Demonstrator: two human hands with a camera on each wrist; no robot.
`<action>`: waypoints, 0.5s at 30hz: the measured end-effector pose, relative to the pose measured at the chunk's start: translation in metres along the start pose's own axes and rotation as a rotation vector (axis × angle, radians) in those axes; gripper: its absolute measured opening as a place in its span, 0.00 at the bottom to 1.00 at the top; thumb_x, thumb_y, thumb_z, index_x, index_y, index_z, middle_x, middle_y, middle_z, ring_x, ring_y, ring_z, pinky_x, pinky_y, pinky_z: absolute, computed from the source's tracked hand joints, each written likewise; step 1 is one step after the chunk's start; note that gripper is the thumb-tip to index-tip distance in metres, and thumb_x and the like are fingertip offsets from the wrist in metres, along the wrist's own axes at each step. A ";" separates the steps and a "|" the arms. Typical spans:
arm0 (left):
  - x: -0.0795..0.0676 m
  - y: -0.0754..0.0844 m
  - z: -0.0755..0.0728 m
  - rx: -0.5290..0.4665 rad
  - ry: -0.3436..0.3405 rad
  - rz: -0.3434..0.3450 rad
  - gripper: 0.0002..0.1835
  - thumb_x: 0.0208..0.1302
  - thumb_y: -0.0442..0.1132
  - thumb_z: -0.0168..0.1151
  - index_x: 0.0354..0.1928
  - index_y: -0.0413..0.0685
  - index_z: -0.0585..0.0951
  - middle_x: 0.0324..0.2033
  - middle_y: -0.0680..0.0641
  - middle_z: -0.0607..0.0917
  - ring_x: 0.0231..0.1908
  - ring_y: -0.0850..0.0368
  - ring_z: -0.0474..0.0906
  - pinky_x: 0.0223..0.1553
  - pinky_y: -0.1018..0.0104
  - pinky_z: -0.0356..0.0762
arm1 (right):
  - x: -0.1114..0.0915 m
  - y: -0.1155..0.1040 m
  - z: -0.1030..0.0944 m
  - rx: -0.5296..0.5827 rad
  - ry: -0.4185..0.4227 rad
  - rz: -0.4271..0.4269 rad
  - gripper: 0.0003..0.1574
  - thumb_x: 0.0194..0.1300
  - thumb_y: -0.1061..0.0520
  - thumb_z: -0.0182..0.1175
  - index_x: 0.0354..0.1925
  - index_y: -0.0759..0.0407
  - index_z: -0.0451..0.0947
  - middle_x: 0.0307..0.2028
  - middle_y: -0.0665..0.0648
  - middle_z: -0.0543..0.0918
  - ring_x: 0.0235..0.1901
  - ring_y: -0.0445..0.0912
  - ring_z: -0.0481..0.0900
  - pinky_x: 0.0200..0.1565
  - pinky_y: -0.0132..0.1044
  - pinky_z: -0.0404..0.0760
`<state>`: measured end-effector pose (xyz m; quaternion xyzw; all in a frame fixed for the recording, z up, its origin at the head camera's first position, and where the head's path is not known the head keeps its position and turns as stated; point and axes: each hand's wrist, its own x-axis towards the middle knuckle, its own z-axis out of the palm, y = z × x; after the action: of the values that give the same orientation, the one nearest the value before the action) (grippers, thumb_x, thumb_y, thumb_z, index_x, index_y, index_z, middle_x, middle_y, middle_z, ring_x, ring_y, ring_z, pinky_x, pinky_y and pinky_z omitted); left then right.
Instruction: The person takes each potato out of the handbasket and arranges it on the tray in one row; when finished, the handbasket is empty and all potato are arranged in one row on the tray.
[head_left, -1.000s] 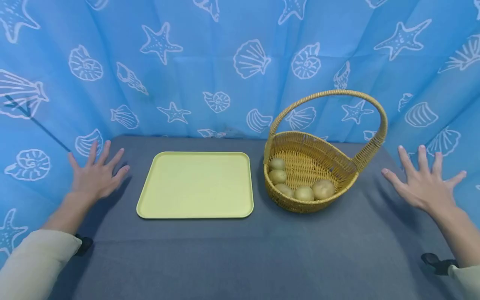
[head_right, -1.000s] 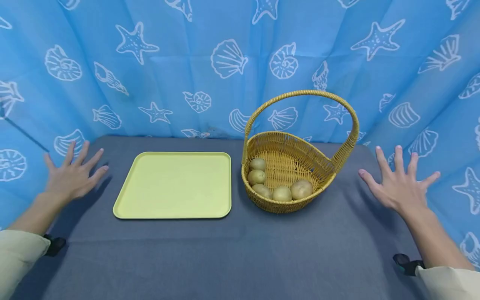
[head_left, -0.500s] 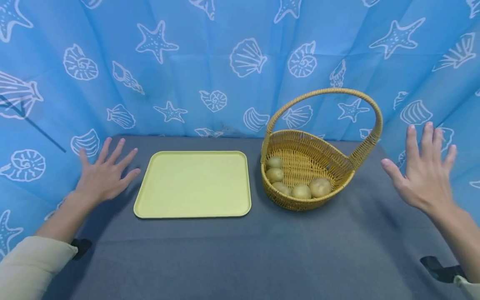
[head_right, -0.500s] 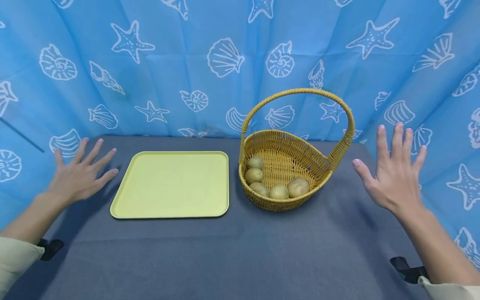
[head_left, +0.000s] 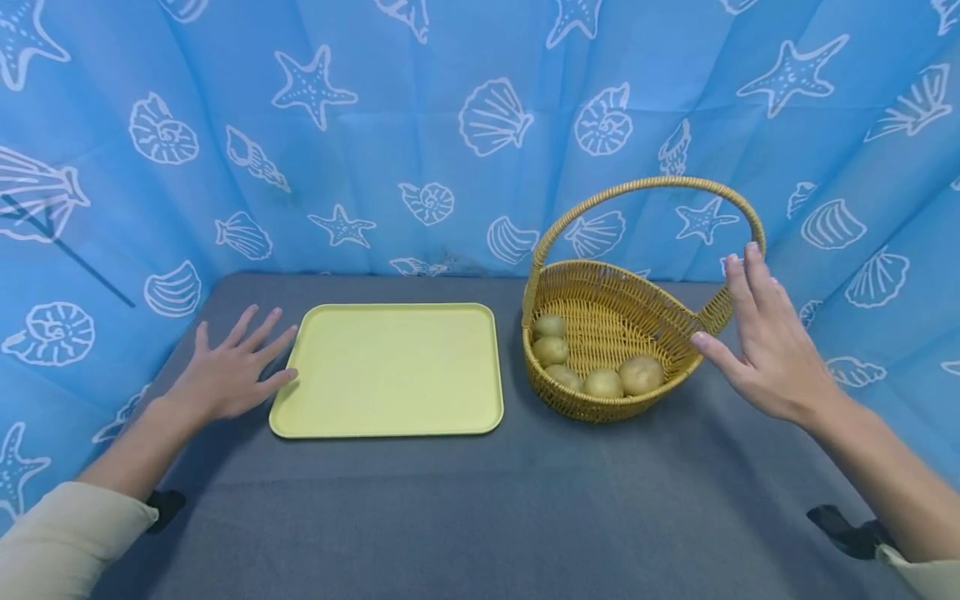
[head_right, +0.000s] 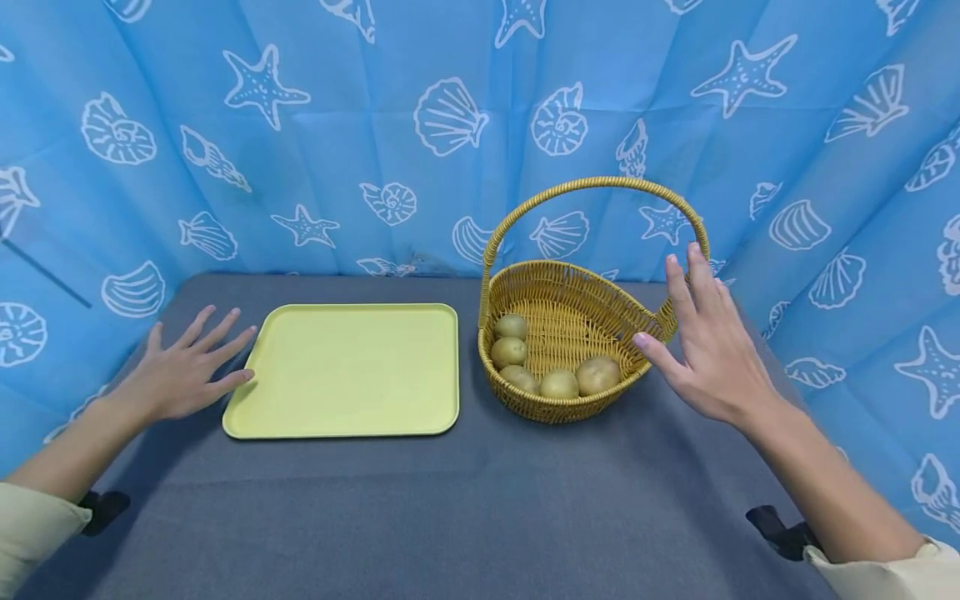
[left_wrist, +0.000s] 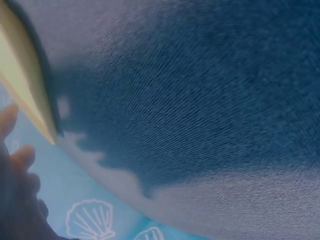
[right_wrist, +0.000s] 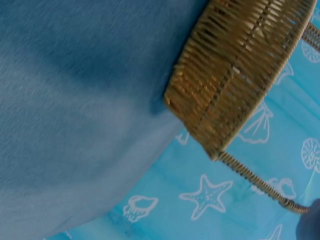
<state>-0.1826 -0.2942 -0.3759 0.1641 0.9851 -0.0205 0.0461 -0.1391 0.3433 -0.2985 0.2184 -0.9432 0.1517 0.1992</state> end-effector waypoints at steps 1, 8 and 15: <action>0.000 0.001 0.000 -0.012 -0.020 0.006 0.42 0.73 0.66 0.45 0.77 0.46 0.58 0.77 0.36 0.49 0.75 0.32 0.37 0.60 0.18 0.30 | 0.002 -0.001 0.002 0.029 -0.040 0.010 0.53 0.74 0.41 0.51 0.80 0.48 0.31 0.79 0.58 0.31 0.77 0.59 0.34 0.73 0.60 0.36; -0.004 0.000 0.005 -0.094 -0.082 0.068 0.40 0.72 0.65 0.48 0.77 0.48 0.61 0.76 0.36 0.54 0.74 0.30 0.41 0.59 0.18 0.36 | 0.015 -0.006 0.011 0.200 -0.333 0.150 0.54 0.74 0.46 0.55 0.79 0.36 0.28 0.78 0.49 0.26 0.76 0.65 0.35 0.60 0.79 0.47; -0.007 0.000 0.008 -0.152 -0.122 0.100 0.39 0.74 0.64 0.47 0.77 0.49 0.59 0.76 0.38 0.54 0.74 0.31 0.43 0.60 0.19 0.38 | 0.027 -0.005 0.021 0.267 -0.526 0.153 0.51 0.74 0.44 0.54 0.80 0.41 0.33 0.79 0.60 0.30 0.74 0.71 0.40 0.58 0.80 0.48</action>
<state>-0.1752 -0.2974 -0.3831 0.2073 0.9699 0.0469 0.1191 -0.1653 0.3218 -0.3042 0.2029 -0.9478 0.2272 -0.0945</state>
